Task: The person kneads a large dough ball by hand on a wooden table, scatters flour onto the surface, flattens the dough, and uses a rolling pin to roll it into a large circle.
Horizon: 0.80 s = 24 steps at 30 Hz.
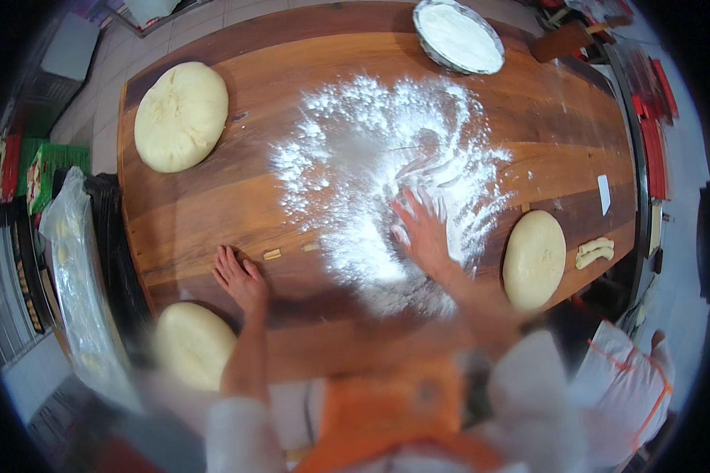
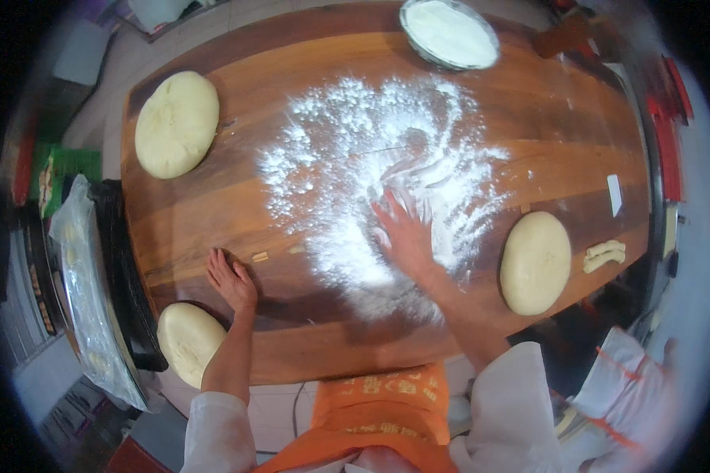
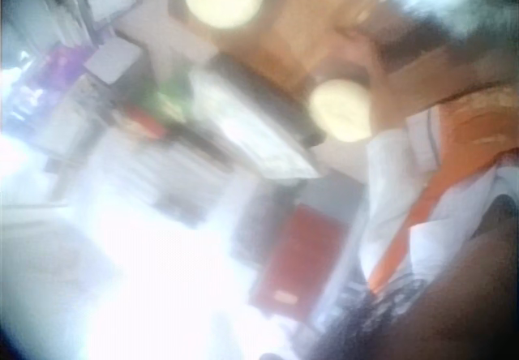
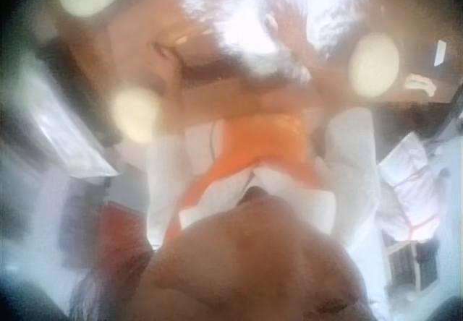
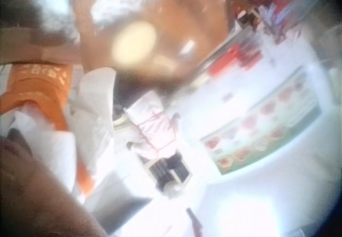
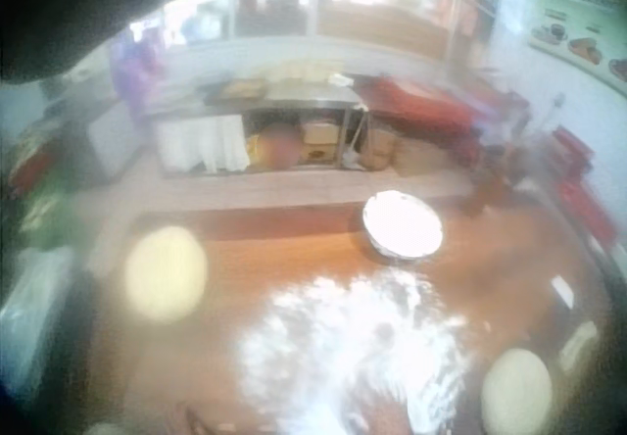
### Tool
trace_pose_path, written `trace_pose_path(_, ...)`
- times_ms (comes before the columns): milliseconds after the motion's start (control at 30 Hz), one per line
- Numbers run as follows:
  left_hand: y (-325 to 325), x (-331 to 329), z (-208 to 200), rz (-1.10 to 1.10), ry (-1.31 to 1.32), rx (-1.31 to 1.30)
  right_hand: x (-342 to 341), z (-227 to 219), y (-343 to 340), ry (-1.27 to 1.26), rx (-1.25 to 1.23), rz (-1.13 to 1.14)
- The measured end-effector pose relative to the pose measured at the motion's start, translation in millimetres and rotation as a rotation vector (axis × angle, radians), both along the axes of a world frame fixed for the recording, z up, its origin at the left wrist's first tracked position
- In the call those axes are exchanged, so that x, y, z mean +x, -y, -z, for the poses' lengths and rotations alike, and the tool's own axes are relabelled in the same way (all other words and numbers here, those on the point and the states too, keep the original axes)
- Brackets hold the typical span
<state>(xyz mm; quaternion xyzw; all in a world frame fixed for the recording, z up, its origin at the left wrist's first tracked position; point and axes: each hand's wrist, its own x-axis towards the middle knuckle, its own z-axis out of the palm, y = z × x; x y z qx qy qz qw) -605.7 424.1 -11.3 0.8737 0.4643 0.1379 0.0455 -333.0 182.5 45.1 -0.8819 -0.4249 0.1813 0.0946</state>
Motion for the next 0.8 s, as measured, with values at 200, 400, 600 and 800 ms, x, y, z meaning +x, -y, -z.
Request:
trace_pose_path(200,2.7,6.2,4.2,0.023,0.002,0.031,-39.5,-6.6,79.4,-0.058,0.0,0.008)
trace_pose_path(400,-5.0,6.3,8.1,0.028,0.031,-0.128,-12.2,-58.5,226.0,0.103,0.322,0.415)
trace_pose_path(600,175.1,156.1,-27.4,0.512,0.38,-0.19,48.2,-6.7,463.3,0.367,0.265,0.934)
trace_pose_path(800,348.4,386.2,-7.2,1.031,0.038,-0.029,104.9,50.7,498.8,0.294,-0.014,0.832)
